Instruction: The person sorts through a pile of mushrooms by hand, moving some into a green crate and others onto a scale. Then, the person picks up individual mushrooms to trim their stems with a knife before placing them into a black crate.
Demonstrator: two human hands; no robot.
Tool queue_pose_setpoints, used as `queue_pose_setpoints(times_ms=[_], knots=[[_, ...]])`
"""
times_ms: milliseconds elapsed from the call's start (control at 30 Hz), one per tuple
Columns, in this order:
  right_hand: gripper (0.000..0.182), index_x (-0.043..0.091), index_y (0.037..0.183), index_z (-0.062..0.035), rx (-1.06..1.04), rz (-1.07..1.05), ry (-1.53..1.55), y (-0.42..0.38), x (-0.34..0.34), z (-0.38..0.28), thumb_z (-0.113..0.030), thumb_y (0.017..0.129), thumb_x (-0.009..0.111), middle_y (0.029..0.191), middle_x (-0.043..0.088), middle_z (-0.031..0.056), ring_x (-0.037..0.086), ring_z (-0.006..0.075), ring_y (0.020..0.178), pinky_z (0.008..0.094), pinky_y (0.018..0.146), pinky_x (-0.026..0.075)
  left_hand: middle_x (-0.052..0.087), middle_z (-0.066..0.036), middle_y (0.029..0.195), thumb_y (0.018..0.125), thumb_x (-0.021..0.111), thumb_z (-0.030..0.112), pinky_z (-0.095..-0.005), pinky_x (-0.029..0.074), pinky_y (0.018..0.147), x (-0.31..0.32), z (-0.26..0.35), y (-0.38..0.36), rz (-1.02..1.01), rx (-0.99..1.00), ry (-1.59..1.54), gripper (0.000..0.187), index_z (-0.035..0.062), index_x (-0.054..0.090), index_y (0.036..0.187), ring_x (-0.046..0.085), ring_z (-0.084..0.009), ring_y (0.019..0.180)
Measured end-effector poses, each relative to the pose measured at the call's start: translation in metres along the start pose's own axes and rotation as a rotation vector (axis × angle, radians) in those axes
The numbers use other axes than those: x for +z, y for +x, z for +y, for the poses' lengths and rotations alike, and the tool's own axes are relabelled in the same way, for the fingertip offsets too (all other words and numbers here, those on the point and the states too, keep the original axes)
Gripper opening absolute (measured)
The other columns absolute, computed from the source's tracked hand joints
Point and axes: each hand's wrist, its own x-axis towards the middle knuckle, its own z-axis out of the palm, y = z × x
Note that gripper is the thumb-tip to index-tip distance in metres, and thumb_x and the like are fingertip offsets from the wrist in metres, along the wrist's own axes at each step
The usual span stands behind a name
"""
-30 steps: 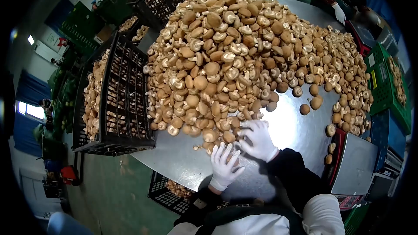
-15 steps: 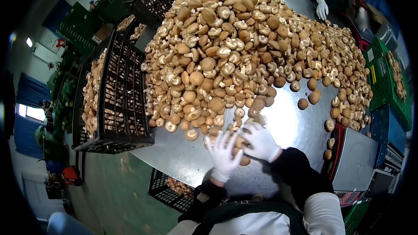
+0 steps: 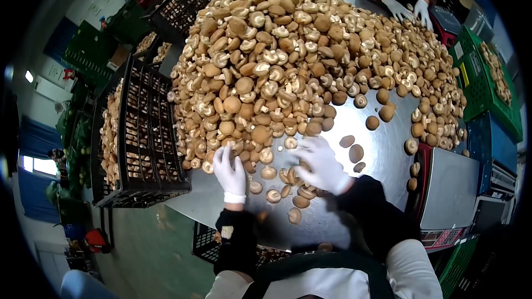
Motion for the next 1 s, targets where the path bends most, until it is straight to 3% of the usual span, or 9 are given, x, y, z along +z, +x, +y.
queue_pose_setpoints(times_ms=[233,400,467,567,600,667,867,967,1000], knots=[[0.060,0.043,0.137,-0.0220,-0.289,-0.447,-0.573,0.032,0.097,-0.034,-0.043,0.083,0.056,0.133,0.046,0.0127,0.033,0.0343,0.133,0.0595,0.107,0.022,0.052,-0.015,0.118,0.077,0.065,0.004,-0.0395,0.043,0.093,0.015,-0.039,0.011,-0.282,-0.017,-0.096,0.031,0.0071,0.057,0.107,0.053,-0.0334,0.107],[0.063,0.043,0.138,-0.0167,-0.090,-0.399,-0.512,-0.013,0.045,-0.010,-0.044,0.083,0.056,0.136,0.045,0.0148,0.035,0.0365,0.131,0.0576,0.109,0.020,0.050,-0.013,0.117,0.084,0.058,-0.002,-0.0345,0.042,0.093,-0.051,-0.063,-0.028,0.015,-0.212,-0.535,0.026,0.0012,0.051,0.109,0.051,-0.0246,0.108],[0.064,0.045,0.136,-0.0165,-0.038,-0.375,-0.414,-0.024,0.008,-0.009,-0.044,0.080,0.059,0.134,0.048,0.0149,0.037,0.0363,0.129,0.0584,0.109,0.019,0.052,-0.012,0.115,0.084,0.054,-0.005,-0.0335,0.042,0.093,-0.094,-0.079,-0.058,0.082,-0.232,-0.407,0.022,-0.0013,0.052,0.106,0.049,-0.0200,0.110],[0.065,0.049,0.131,-0.0159,-0.002,-0.290,-0.508,-0.046,-0.023,-0.002,-0.043,0.074,0.064,0.131,0.047,0.0144,0.040,0.0350,0.124,0.0591,0.107,0.019,0.049,-0.019,0.122,0.078,0.059,-0.003,-0.0407,0.040,0.096,-0.151,-0.141,-0.133,0.025,-0.390,0.141,0.034,-0.0007,0.052,0.112,0.049,-0.0323,0.112],[0.065,0.049,0.130,-0.0157,0.025,-0.259,-0.527,-0.052,-0.033,-0.007,-0.043,0.073,0.065,0.132,0.046,0.0144,0.040,0.0351,0.124,0.0592,0.107,0.020,0.046,-0.023,0.126,0.076,0.061,-0.001,-0.0440,0.038,0.098,-0.164,-0.143,-0.144,-0.028,-0.367,0.436,0.040,0.0006,0.052,0.115,0.048,-0.0374,0.114],[0.062,0.051,0.128,-0.0163,0.104,-0.142,-0.564,-0.058,-0.035,-0.024,-0.041,0.073,0.064,0.130,0.045,0.0151,0.041,0.0352,0.121,0.0607,0.103,0.024,0.042,-0.028,0.131,0.072,0.063,0.002,-0.0488,0.034,0.100,-0.168,-0.106,-0.146,0.072,-0.490,0.496,0.050,0.0011,0.052,0.121,0.043,-0.0435,0.117],[0.060,0.054,0.125,-0.0169,-0.235,-0.399,-0.351,-0.071,0.033,-0.065,-0.048,0.075,0.064,0.134,0.044,0.0120,0.037,0.0330,0.129,0.0612,0.106,0.023,0.035,-0.027,0.138,0.068,0.074,0.026,-0.0533,0.022,0.108,-0.090,-0.039,-0.120,-0.433,-0.111,-0.003,0.073,0.0043,0.047,0.133,0.028,-0.0466,0.131],[0.045,0.062,0.110,-0.0173,-0.228,-0.404,-0.453,-0.081,0.046,-0.054,-0.042,0.072,0.065,0.128,0.051,0.0067,0.040,0.0311,0.125,0.0589,0.105,0.025,0.033,-0.026,0.141,0.065,0.078,0.034,-0.0583,0.014,0.110,-0.047,-0.019,-0.113,-0.514,0.011,0.064,0.085,0.0076,0.042,0.137,0.025,-0.0478,0.132],[0.041,0.063,0.105,-0.0166,-0.204,-0.431,-0.494,-0.083,0.047,-0.049,-0.040,0.072,0.066,0.127,0.051,0.0063,0.040,0.0308,0.125,0.0591,0.105,0.024,0.036,-0.025,0.139,0.066,0.076,0.028,-0.0551,0.020,0.109,-0.038,-0.014,-0.113,-0.474,0.077,0.045,0.076,0.0060,0.045,0.132,0.027,-0.0454,0.132]])
